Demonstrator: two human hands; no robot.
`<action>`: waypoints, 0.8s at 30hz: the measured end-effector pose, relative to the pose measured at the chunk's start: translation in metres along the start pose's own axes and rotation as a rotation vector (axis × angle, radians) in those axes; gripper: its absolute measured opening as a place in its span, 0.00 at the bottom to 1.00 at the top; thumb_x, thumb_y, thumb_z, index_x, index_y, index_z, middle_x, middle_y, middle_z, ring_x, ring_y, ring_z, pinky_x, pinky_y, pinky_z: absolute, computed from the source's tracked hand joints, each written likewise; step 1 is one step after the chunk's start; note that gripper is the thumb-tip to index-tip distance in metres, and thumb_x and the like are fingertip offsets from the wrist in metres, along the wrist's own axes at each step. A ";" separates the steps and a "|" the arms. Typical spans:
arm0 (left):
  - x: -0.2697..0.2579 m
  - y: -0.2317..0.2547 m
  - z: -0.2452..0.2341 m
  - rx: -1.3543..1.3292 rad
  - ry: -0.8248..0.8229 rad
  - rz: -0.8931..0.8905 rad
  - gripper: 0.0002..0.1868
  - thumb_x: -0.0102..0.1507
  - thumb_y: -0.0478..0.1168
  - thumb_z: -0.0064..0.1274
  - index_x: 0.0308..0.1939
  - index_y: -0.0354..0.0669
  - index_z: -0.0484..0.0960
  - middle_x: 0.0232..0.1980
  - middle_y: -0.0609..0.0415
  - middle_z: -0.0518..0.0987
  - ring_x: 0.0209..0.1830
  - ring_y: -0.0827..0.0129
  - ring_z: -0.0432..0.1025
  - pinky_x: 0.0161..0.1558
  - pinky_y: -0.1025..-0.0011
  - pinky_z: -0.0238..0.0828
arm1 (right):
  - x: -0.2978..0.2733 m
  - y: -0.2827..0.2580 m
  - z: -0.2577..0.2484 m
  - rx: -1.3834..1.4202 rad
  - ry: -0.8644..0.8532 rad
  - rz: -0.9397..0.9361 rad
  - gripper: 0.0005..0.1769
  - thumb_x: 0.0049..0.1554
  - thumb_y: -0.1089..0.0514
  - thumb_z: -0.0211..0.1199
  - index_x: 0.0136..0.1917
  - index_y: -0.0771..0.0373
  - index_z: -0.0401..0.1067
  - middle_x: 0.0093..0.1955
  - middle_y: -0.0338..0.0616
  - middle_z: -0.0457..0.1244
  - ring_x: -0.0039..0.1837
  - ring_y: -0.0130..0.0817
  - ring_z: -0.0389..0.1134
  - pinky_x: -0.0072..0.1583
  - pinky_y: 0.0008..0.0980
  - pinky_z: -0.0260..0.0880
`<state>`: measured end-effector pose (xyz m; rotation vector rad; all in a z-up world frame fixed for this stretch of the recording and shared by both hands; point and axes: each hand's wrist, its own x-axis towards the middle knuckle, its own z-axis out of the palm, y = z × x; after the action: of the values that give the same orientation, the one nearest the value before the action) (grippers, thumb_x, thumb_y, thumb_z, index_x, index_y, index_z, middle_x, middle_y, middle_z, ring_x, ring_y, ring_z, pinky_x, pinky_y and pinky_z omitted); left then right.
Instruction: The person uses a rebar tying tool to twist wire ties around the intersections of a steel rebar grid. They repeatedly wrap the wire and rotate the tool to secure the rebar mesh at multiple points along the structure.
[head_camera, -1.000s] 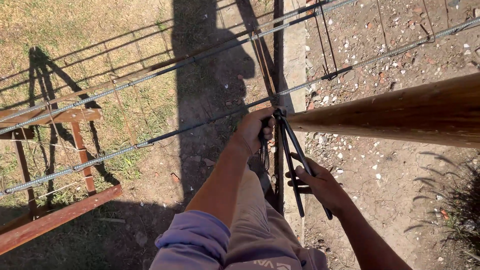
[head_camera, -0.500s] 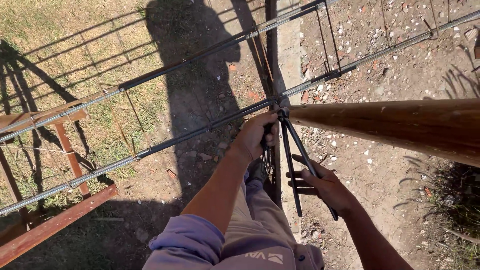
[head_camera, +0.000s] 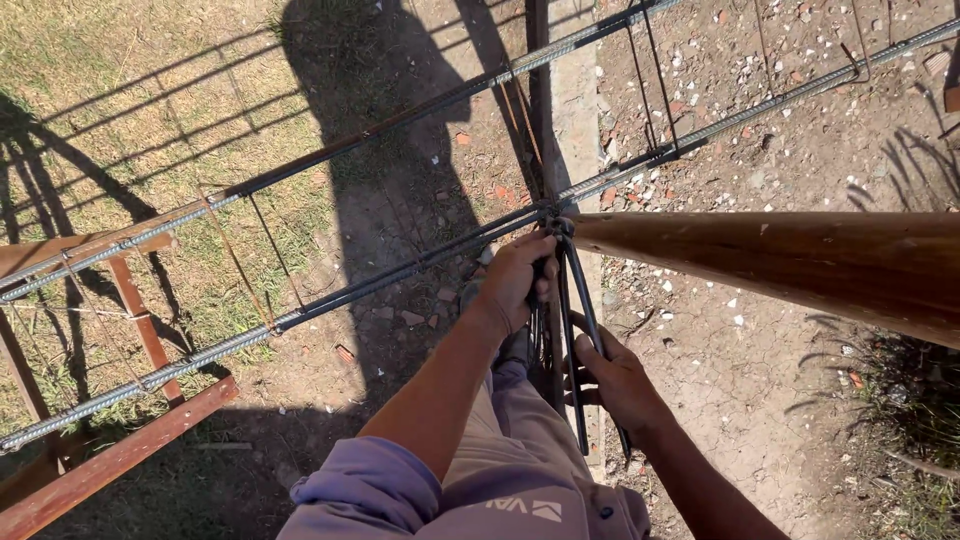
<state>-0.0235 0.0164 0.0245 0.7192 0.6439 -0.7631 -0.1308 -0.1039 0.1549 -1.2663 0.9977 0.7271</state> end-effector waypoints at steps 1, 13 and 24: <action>0.001 -0.002 0.000 -0.022 0.015 -0.004 0.16 0.65 0.41 0.53 0.56 0.44 0.76 0.21 0.52 0.72 0.12 0.71 0.64 0.16 0.75 0.57 | 0.013 0.016 -0.005 0.030 0.000 0.000 0.27 0.62 0.45 0.56 0.71 0.56 0.66 0.47 0.62 0.67 0.47 0.55 0.73 0.49 0.57 0.76; 0.018 -0.024 -0.012 0.050 0.066 0.014 0.17 0.68 0.46 0.56 0.53 0.37 0.76 0.30 0.50 0.77 0.25 0.67 0.75 0.27 0.72 0.74 | 0.027 0.044 0.005 0.231 -0.153 -0.062 0.20 0.55 0.55 0.70 0.52 0.71 0.69 0.30 0.49 0.61 0.31 0.41 0.68 0.32 0.40 0.74; -0.027 -0.019 0.013 0.625 0.161 0.162 0.39 0.66 0.72 0.47 0.50 0.33 0.73 0.36 0.44 0.76 0.37 0.62 0.75 0.38 0.61 0.78 | 0.089 0.084 -0.014 -0.181 0.023 -0.264 0.31 0.37 0.56 0.84 0.51 0.71 0.77 0.27 0.45 0.58 0.32 0.32 0.64 0.34 0.29 0.64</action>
<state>-0.0502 0.0072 0.0451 1.3998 0.4803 -0.7638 -0.1712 -0.1091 0.0386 -1.5334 0.7764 0.6074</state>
